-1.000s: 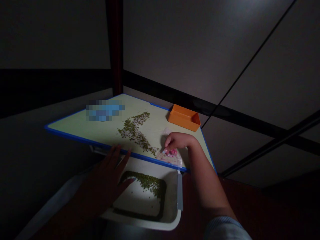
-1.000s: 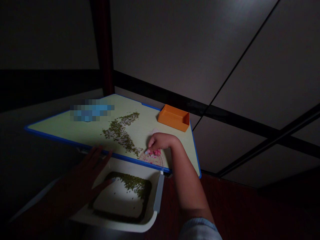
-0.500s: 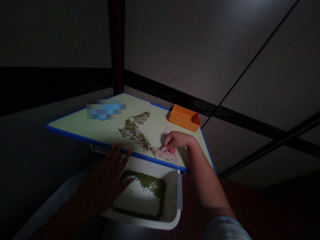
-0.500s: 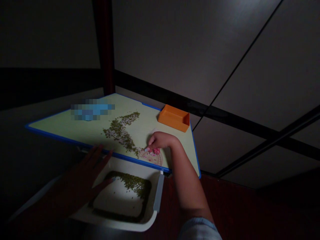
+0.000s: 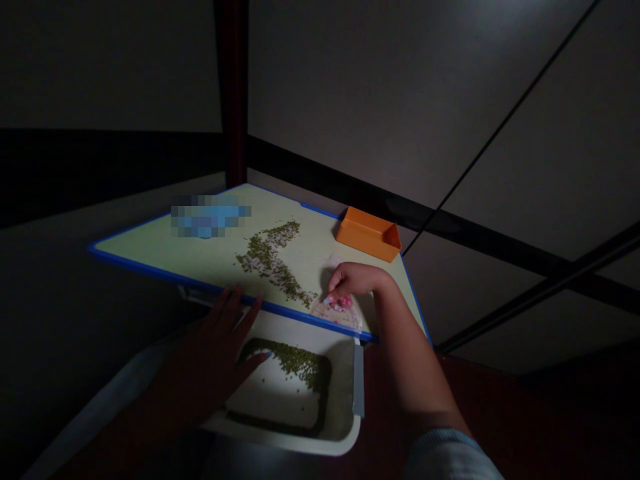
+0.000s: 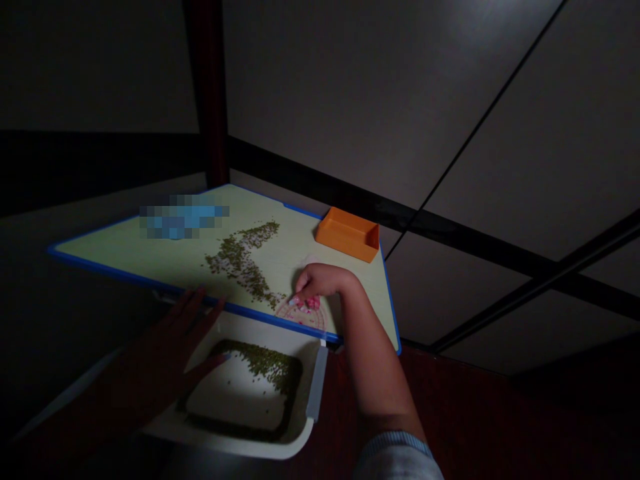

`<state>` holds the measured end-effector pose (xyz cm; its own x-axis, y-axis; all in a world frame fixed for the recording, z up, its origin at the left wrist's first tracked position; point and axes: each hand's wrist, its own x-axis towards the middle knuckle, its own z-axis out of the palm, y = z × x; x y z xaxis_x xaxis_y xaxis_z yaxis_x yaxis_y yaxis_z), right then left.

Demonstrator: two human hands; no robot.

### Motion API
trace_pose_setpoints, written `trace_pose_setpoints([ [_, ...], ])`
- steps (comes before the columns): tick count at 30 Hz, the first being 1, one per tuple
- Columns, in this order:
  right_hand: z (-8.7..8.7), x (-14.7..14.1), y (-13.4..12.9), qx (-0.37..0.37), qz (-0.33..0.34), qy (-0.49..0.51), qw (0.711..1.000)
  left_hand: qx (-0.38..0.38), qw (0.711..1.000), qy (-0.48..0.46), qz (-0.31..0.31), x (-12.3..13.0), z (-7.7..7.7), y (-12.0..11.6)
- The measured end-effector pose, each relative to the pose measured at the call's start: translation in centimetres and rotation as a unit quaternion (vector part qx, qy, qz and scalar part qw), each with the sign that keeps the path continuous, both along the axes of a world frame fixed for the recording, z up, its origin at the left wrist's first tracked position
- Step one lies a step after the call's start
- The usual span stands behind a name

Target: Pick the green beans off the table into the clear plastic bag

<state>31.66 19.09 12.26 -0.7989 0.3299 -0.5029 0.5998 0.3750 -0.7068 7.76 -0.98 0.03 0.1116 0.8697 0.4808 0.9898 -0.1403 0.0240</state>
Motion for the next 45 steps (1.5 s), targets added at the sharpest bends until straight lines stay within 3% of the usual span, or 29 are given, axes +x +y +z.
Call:
trace_pose_setpoints([
  [15,0.1,0.1,0.0,0.004,-0.001,0.016,1.000,-0.007,1.000,0.011,0.003,0.0,0.1,0.0],
  [22,0.1,0.0,-0.3,-0.019,0.019,0.002,1.000,0.014,1.000,0.016,-0.008,0.0,0.1,0.0],
  [33,-0.1,-0.7,-0.6,0.005,0.005,0.026,1.000,0.039,0.999,0.029,-0.010,-0.3,-0.4,0.0],
  [45,0.1,0.6,0.5,0.013,-0.026,0.005,1.000,-0.003,1.000,0.007,0.003,-0.3,-0.4,0.0],
])
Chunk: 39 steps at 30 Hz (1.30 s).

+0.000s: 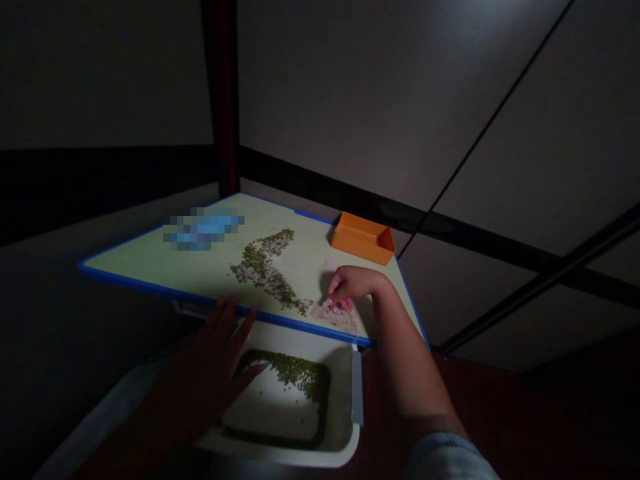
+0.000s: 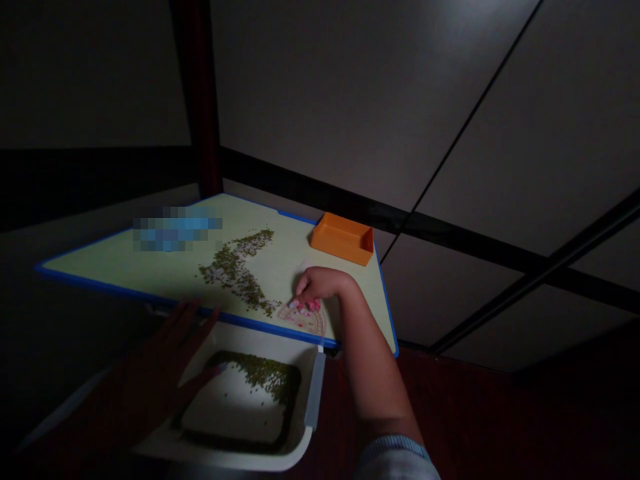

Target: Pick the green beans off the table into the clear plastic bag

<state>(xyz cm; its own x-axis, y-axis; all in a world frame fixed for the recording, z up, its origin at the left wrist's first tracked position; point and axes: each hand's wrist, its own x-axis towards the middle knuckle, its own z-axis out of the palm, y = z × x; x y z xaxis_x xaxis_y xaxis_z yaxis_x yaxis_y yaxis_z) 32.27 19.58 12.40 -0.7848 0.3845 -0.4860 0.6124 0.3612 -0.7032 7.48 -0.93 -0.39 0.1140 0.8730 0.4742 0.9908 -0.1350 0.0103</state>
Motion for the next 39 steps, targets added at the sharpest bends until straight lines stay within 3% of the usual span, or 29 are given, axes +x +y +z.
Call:
trace_pose_setpoints([
  [6,0.7,0.3,-0.4,0.011,0.005,0.030,0.999,0.008,1.000,0.000,-0.002,-0.1,-0.1,0.1],
  [15,0.0,-1.9,-1.7,-0.002,0.070,0.018,0.997,0.034,0.999,-0.003,-0.015,-0.3,-0.8,0.3],
  [32,0.4,-0.6,-0.8,-0.003,-0.008,-0.038,0.999,0.015,0.999,-0.027,-0.021,-0.5,-0.6,0.2],
  [39,0.8,-0.5,-0.8,0.052,-0.032,-0.044,0.997,0.010,1.000,-0.010,-0.016,-0.4,-0.5,0.2],
])
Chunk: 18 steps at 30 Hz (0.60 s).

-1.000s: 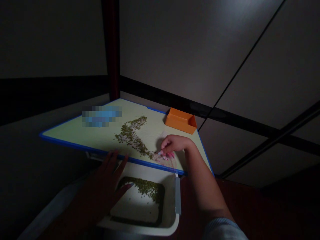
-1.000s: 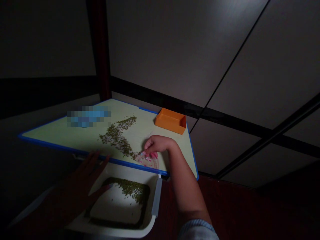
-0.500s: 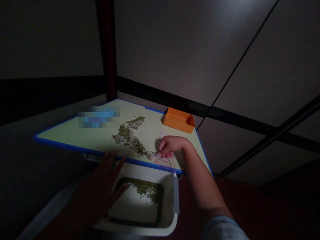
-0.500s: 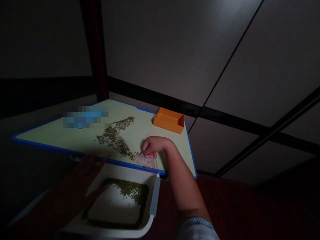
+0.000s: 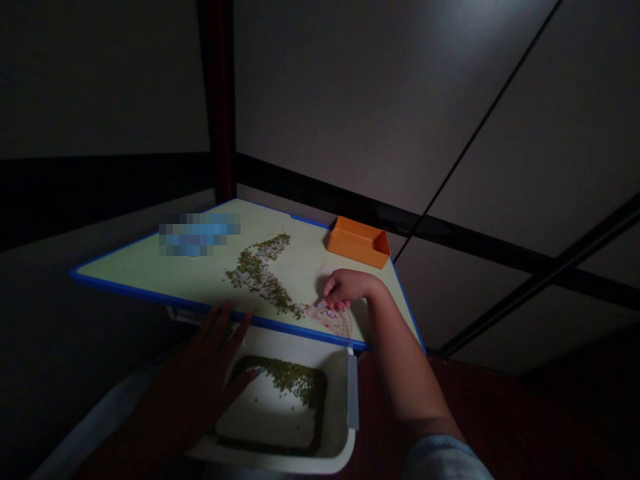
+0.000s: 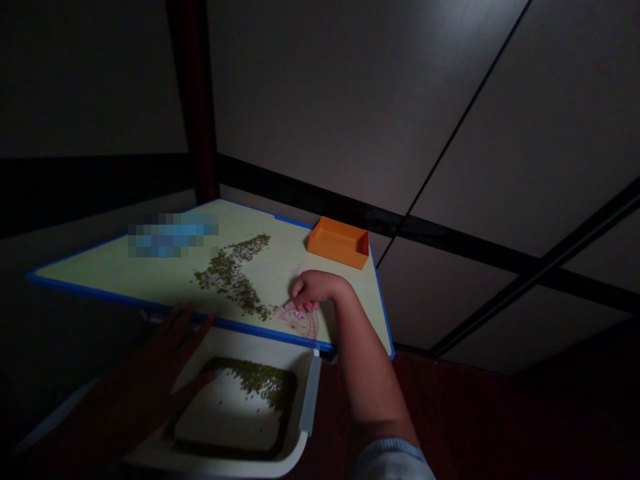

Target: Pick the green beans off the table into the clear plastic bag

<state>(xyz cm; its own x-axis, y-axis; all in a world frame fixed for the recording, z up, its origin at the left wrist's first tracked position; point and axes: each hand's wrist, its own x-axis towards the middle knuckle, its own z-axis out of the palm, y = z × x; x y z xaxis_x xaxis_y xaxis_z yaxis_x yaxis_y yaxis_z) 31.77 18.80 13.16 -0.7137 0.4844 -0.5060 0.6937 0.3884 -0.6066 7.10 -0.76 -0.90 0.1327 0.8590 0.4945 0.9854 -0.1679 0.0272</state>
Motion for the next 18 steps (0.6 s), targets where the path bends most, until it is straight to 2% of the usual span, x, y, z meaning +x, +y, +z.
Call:
trace_pose_setpoints([
  [13,0.34,0.76,0.49,0.135,-0.033,-0.001,0.990,0.026,1.000,0.007,-0.004,0.00,-0.27,0.21],
  [18,0.29,0.83,0.97,0.240,-0.050,-0.055,0.968,0.047,0.999,0.021,-0.009,0.15,-0.02,0.10],
])
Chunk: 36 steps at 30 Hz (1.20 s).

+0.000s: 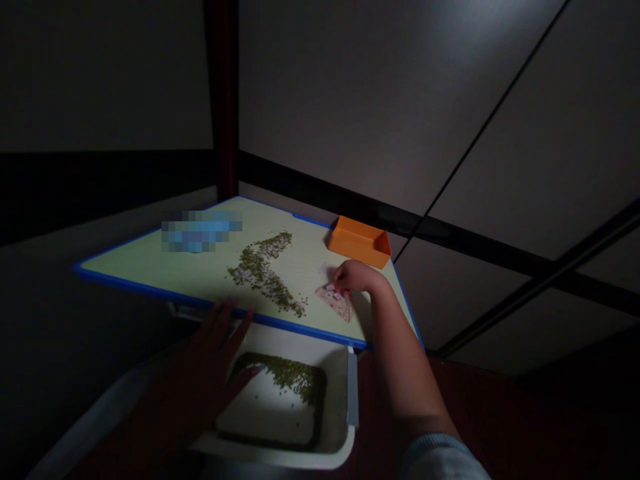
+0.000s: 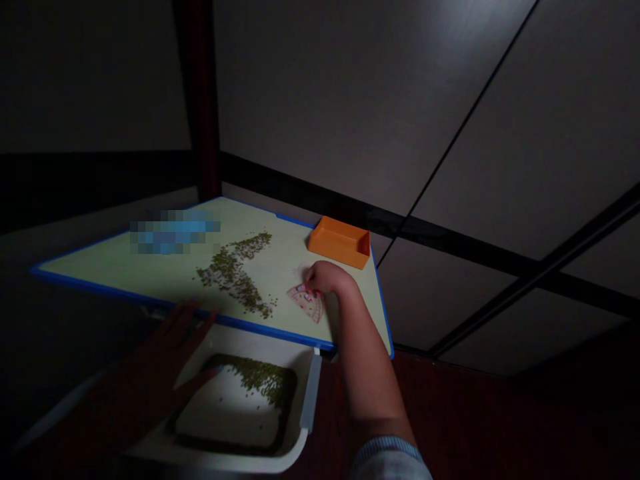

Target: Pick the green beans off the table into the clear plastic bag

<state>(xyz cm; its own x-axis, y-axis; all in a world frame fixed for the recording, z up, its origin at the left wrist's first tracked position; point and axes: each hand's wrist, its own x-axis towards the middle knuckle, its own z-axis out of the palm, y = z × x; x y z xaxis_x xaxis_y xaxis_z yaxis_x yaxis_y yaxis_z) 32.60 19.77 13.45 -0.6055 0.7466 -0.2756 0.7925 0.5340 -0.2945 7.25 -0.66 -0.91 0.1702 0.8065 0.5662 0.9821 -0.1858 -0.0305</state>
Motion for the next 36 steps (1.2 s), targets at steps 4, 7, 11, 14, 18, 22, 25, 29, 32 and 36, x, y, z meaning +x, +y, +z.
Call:
trace_pose_setpoints([
  [4,-0.1,0.0,0.4,0.081,-0.018,-0.028,0.996,-0.024,1.000,-0.002,0.006,0.1,0.3,-0.1],
  [7,-0.2,0.4,0.8,0.096,-0.027,-0.009,0.995,-0.027,1.000,-0.002,0.010,0.1,0.4,-0.1],
  [11,-0.1,1.2,1.0,0.048,-0.003,0.070,0.996,-0.025,1.000,-0.008,0.009,0.1,0.3,0.0],
  [14,-0.1,1.4,0.8,-0.031,0.026,0.105,0.994,-0.028,0.999,-0.016,0.004,0.1,0.3,0.0],
  [18,-0.2,0.8,0.3,-0.116,0.080,0.092,0.986,-0.042,0.999,-0.026,0.011,0.2,0.3,0.0],
  [22,-0.4,0.1,0.0,-0.113,0.087,0.082,0.986,-0.037,0.999,-0.031,0.014,0.3,0.2,0.0],
  [25,-0.6,-0.3,0.0,-0.060,0.058,0.079,0.993,-0.035,0.999,-0.038,0.012,0.3,0.2,0.0],
  [29,-0.7,-0.3,0.4,0.056,-0.010,0.053,0.997,-0.017,1.000,-0.026,0.004,0.2,0.4,0.0],
  [32,-0.8,-0.1,0.7,0.098,-0.038,0.042,0.994,-0.001,1.000,-0.008,0.003,0.3,0.4,0.1],
  [36,-0.7,0.0,0.4,-0.006,0.016,0.112,0.994,0.015,1.000,0.007,0.003,0.4,0.2,0.1],
])
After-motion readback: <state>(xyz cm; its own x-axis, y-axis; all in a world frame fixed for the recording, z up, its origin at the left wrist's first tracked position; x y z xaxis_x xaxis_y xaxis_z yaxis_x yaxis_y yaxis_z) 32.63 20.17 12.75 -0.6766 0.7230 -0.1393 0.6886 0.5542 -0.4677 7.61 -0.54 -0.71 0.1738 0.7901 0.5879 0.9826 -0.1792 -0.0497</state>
